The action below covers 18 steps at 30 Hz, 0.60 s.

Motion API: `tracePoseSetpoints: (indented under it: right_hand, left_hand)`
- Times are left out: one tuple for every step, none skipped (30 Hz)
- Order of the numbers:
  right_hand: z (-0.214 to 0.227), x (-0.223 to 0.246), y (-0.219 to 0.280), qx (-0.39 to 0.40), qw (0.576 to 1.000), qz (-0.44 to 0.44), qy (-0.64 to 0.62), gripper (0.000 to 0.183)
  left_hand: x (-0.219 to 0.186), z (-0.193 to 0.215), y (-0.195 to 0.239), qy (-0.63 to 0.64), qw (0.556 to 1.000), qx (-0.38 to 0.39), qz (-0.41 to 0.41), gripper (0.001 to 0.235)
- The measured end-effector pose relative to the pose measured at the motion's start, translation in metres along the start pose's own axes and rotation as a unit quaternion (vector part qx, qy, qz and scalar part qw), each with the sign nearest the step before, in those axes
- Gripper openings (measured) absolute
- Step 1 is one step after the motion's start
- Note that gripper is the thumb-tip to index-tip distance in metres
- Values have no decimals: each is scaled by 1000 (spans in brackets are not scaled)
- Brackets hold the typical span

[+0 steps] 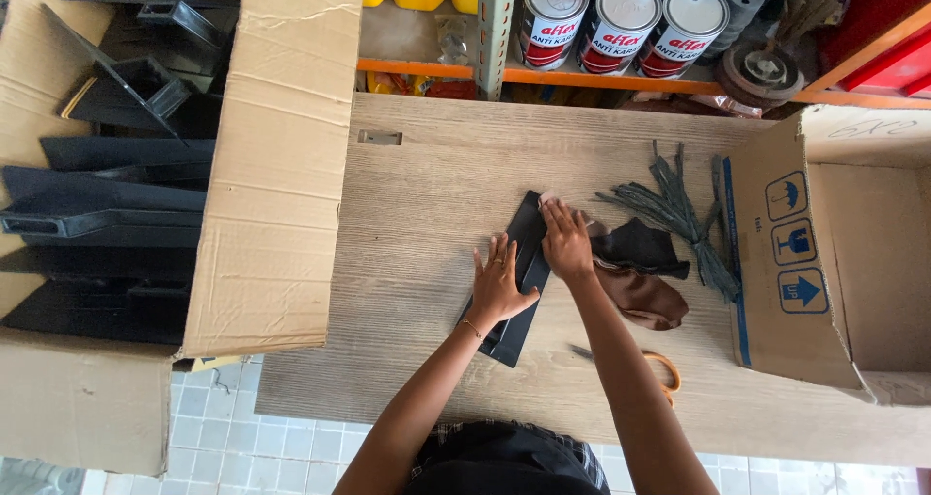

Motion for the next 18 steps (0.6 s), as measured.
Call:
tracePoseSetpoints:
  right_hand:
    - [0, 1, -2, -1, 1000, 0, -1, 57]
    - [0, 0, -4, 3, 1000, -13, 13, 57]
    - [0, -1, -5, 6, 999, -26, 27, 58]
    - [-3, 0, -3, 6, 999, -27, 27, 58]
    - [-5, 0, 0, 4, 999, -28, 18, 58]
    - [-7, 0, 1, 1, 1000, -29, 10, 57]
    - [-7, 4, 8, 0, 1000, -29, 10, 57]
    - [-6, 10, 15, -6, 1000, -11, 1, 58]
    - [-5, 16, 22, -13, 1000, 8, -9, 59]
    - [2, 27, 27, -13, 1000, 7, -8, 59]
    - [8, 37, 32, -7, 1000, 10, -14, 57]
    - [14, 49, 37, -1, 1000, 14, -21, 55]
    - [16, 54, 42, 0, 1000, 14, -21, 55]
    - [17, 60, 46, -6, 999, 24, -31, 50]
    - [20, 66, 50, -11, 999, 34, -41, 45]
    - [20, 64, 50, -11, 999, 34, -41, 45]
    - [20, 63, 50, -8, 998, 46, -35, 44]
    - [20, 64, 51, -5, 998, 57, -30, 43]
  left_hand:
    - [1, 1, 0, -1, 1000, 0, 0, 92]
    - [0, 1, 0, -1, 1000, 7, 1, 92]
    - [0, 0, 0, -1, 1000, 14, 2, 93]
    - [0, 1, 0, -1, 1000, 15, 2, 93]
    - [-1, 2, 0, -3, 1000, 15, 3, 93]
    - [-2, 4, -1, -6, 1000, 15, 3, 93]
    - [-2, 3, -1, -6, 1000, 15, 3, 93]
    - [-1, 3, -1, -9, 1000, 14, 4, 93]
    - [-1, 3, 0, -13, 1000, 12, 6, 94]
    - [-3, 4, 0, -12, 1000, 13, 5, 94]
    - [-3, 6, 0, -16, 1000, 8, 6, 94]
    - [-3, 8, 1, -20, 1000, 2, 9, 94]
    - [-3, 8, 1, -19, 1000, 3, 8, 94]
    - [-3, 8, 0, -13, 1000, 4, 9, 97]
    - [-3, 7, 0, -7, 1000, 5, 9, 99]
    - [-2, 5, -1, -7, 1000, 5, 9, 99]
    - [-2, 3, -1, -6, 1000, 4, 10, 100]
    - [0, 1, -1, -6, 1000, 4, 11, 100]
Point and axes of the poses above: each hand's wrist, its own y-axis away from the middle knuckle, its own z-axis out of the back of the hand, x = y × z, the point moved 6 cm from there along -y, towards the middle knuckle, and after that the axes turned 15 degrees about -y, right-handed, at the moved point
